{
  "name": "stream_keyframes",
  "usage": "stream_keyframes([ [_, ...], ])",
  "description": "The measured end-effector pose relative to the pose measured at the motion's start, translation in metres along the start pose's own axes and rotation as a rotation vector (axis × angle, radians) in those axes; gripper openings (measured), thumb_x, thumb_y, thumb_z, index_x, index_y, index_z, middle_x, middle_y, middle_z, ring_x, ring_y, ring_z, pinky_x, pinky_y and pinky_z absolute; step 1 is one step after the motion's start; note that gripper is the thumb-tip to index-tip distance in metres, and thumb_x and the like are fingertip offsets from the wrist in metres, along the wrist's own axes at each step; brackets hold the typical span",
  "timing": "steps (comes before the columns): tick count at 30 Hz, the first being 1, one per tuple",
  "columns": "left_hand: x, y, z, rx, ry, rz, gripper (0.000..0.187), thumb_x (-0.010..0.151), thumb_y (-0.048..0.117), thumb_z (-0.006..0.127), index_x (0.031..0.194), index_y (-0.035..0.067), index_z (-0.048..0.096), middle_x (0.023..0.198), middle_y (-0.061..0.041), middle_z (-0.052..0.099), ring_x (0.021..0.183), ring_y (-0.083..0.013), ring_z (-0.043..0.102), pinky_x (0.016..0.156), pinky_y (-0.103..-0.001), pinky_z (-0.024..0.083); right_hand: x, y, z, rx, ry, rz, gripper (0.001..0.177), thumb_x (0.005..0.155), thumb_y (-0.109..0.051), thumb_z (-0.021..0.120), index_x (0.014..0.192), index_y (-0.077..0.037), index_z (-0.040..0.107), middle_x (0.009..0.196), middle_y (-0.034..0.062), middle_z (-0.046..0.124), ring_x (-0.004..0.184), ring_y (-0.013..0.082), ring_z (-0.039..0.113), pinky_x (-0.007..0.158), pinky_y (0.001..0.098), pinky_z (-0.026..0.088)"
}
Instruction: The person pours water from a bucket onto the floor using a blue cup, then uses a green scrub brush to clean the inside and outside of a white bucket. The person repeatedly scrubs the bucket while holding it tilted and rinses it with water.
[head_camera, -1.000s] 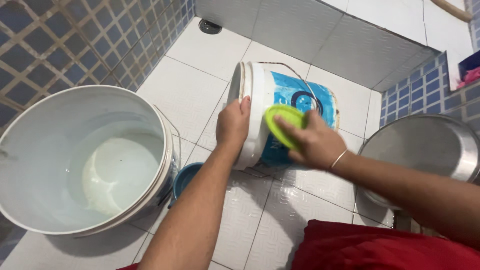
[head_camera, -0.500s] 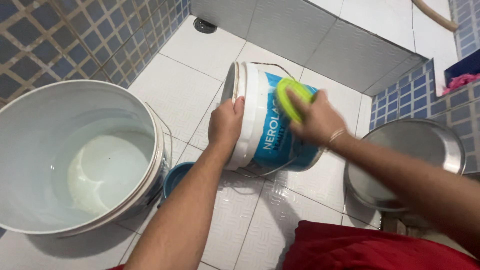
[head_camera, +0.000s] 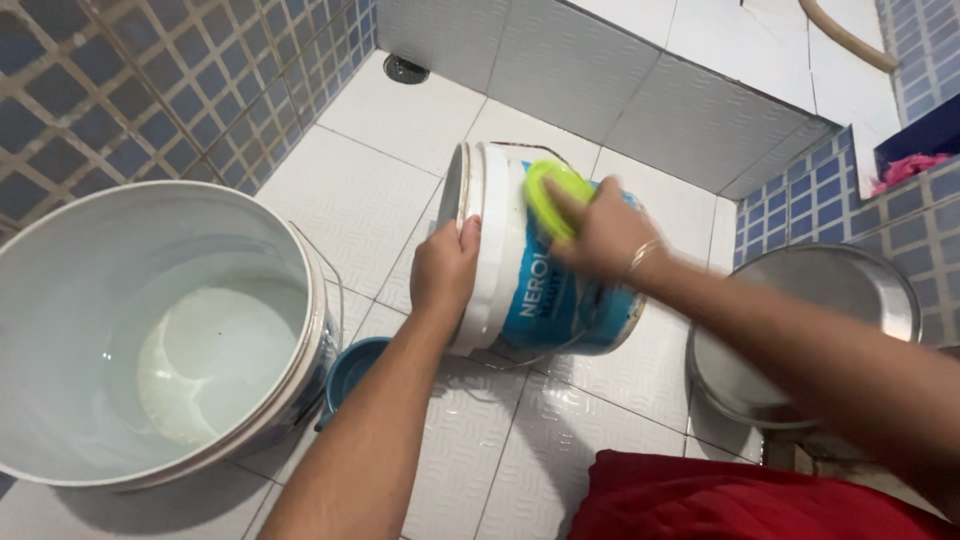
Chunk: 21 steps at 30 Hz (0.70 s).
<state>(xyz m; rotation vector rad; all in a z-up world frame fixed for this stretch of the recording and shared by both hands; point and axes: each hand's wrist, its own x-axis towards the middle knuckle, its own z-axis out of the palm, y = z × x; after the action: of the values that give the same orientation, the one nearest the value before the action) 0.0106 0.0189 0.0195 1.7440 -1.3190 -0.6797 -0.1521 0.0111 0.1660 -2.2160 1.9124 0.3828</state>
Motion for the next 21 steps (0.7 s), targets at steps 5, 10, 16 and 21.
stream_keyframes([
  [5,0.000,-0.001,-0.002,0.026,0.006,0.030,0.048,0.101,0.045,0.051,0.086,0.004,0.071,0.079,-0.025,0.070,0.076,-0.0457,0.068,0.068,-0.054,0.052,-0.013,0.000,0.032,-0.169,0.095,-0.228,0.091,0.082,-0.048,0.069,0.161,-0.043,0.023,0.116,0.0235,0.049,0.082,0.0269,0.064,0.065,0.0364,0.065],
  [10,-0.002,-0.001,-0.001,0.016,0.022,0.054,0.048,0.100,0.045,0.052,0.086,0.004,0.070,0.080,-0.024,0.070,0.075,-0.0451,0.068,0.067,-0.054,0.052,0.044,0.008,0.002,0.061,-0.026,0.060,0.079,0.092,-0.046,0.060,0.163,-0.042,0.026,0.127,0.0260,0.050,0.088,0.0340,0.073,0.075,0.0408,0.064],
  [16,0.004,-0.006,-0.004,-0.013,0.009,0.038,0.048,0.100,0.046,0.051,0.087,0.004,0.070,0.080,-0.024,0.070,0.075,-0.0455,0.067,0.066,-0.054,0.052,-0.010,0.022,0.081,-0.120,-0.007,-0.253,0.093,0.084,-0.036,0.074,0.162,-0.038,0.024,0.119,0.0240,0.049,0.087,0.0311,0.068,0.070,0.0384,0.065],
  [21,0.017,-0.001,-0.003,0.088,0.016,0.075,0.050,0.101,0.048,0.051,0.083,0.004,0.068,0.079,-0.024,0.070,0.076,-0.0464,0.066,0.067,-0.056,0.050,-0.030,0.071,0.105,-0.007,0.300,-0.540,0.095,0.070,-0.034,0.081,0.155,-0.036,0.037,0.116,0.0247,0.047,0.086,0.0342,0.066,0.069,0.0406,0.063],
])
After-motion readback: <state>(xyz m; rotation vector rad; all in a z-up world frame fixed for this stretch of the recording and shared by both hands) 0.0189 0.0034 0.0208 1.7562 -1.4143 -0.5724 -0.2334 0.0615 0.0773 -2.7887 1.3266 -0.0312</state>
